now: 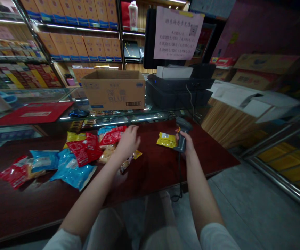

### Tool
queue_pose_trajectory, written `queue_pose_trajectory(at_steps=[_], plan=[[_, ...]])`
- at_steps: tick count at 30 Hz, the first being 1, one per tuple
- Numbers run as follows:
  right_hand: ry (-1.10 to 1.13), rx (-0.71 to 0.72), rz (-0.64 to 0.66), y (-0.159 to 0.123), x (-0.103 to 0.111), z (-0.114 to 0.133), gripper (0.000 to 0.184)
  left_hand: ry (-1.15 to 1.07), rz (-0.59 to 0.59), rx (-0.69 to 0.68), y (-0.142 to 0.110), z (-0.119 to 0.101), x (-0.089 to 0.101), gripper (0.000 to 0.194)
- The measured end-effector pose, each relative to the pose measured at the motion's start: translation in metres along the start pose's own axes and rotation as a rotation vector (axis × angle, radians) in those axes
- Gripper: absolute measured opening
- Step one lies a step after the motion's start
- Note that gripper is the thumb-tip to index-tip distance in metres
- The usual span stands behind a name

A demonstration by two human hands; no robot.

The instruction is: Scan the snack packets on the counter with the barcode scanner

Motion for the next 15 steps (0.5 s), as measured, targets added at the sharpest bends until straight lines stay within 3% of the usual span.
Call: queue_pose_trajectory(at_steps=[3,5,7,9,12,15], plan=[[0.083,-0.009,0.073,-0.005,0.008,-0.002,0.035,-0.096,0.248,-0.065,0.038,-0.042,-0.057,0.070],[0.101,-0.026,0.112,-0.009,0.014,-0.002,0.034,-0.096,0.332,-0.114,0.058,-0.063,-0.087,0.092],[0.100,-0.030,0.124,-0.012,0.020,0.000,0.033,-0.081,0.391,-0.102,0.073,-0.075,-0.108,0.098],[0.104,-0.014,0.121,-0.013,0.024,0.002,0.033,-0.062,0.418,-0.040,0.082,-0.077,-0.120,0.084],[0.104,0.012,0.111,-0.013,0.026,0.004,0.031,-0.058,0.412,0.040,0.088,-0.070,-0.123,0.064],[0.090,0.016,0.111,-0.011,0.025,0.003,0.029,-0.088,0.411,0.069,0.086,-0.054,-0.116,0.067]])
Point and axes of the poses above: each hand's wrist, its own y-axis towards the middle knuckle, its own x-axis out of the back of the hand, z = x × y, the point moved 6 cm from there along y, towards the middle knuckle, and after that the axes turned 14 degrees about z, right-handed, at the moved point
